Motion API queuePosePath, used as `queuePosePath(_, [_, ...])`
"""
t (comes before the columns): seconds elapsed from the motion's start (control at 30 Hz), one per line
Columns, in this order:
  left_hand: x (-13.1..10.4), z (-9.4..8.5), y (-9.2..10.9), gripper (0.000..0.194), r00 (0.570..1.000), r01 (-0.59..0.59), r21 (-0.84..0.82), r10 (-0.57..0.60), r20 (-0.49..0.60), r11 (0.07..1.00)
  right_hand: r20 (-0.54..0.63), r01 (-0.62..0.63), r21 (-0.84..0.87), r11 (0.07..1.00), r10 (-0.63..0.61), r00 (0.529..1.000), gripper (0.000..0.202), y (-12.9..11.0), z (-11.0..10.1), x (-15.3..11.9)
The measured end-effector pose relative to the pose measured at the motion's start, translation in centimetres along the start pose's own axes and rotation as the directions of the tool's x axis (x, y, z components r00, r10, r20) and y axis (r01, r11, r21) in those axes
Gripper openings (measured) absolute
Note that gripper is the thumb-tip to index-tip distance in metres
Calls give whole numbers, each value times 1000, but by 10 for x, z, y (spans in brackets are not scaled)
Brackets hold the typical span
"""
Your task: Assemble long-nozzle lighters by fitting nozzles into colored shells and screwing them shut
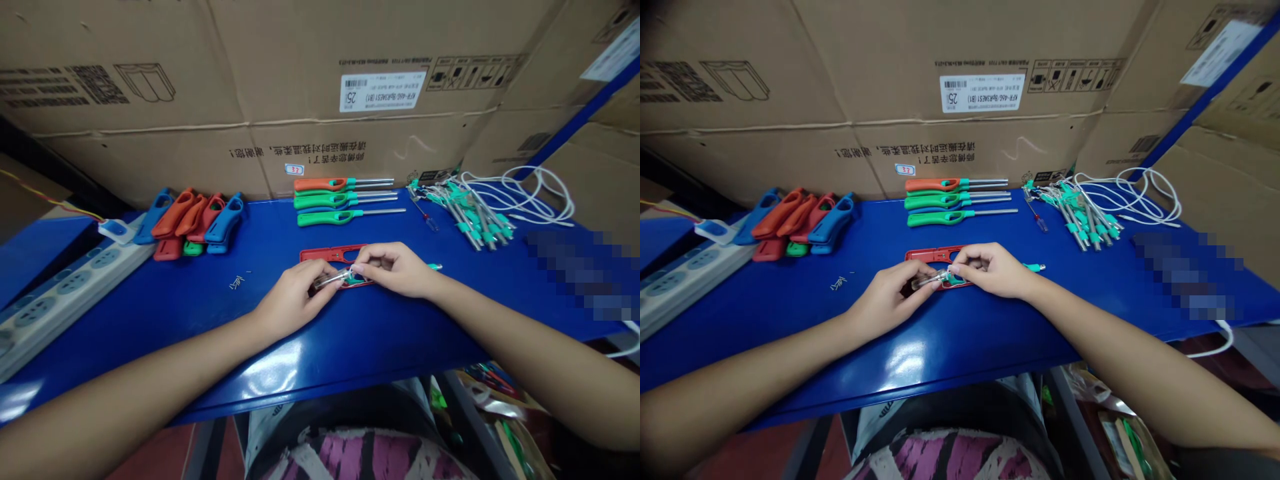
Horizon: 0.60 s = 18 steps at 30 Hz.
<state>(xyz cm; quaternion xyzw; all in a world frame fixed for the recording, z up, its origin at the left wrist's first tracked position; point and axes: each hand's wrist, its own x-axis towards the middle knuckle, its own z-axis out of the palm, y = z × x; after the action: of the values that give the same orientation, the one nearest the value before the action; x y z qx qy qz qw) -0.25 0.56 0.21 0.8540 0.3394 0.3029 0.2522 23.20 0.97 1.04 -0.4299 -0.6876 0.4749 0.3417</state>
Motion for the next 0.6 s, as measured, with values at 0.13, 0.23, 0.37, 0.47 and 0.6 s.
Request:
queuePosePath(0.13, [0, 0, 0, 14, 1000, -13, -3, 13, 3, 1000, -22, 7, -6, 1000, -7, 1000, 39, 3, 3, -1])
queuePosePath(0.23, [0, 0, 0, 14, 1000, -22, -1, 22, 2, 1000, -30, 13, -17, 1000, -14, 999, 39, 3, 4, -1])
queuePosePath(0.37, [0, 0, -1, 15, 1000, -32, -5, 32, 0, 999, -29, 21, -34, 999, -22, 999, 38, 3, 5, -1])
queuePosePath(0.47, [0, 0, -1, 14, 999, -32, -1, 32, -2, 999, -30, 25, -54, 998, -27, 999, 38, 4, 6, -1])
queuePosePath(0.6, [1, 0, -1, 14, 999, -36, -7, 35, -4, 999, -39, 16, -43, 999, -18, 999, 39, 3, 7, -1])
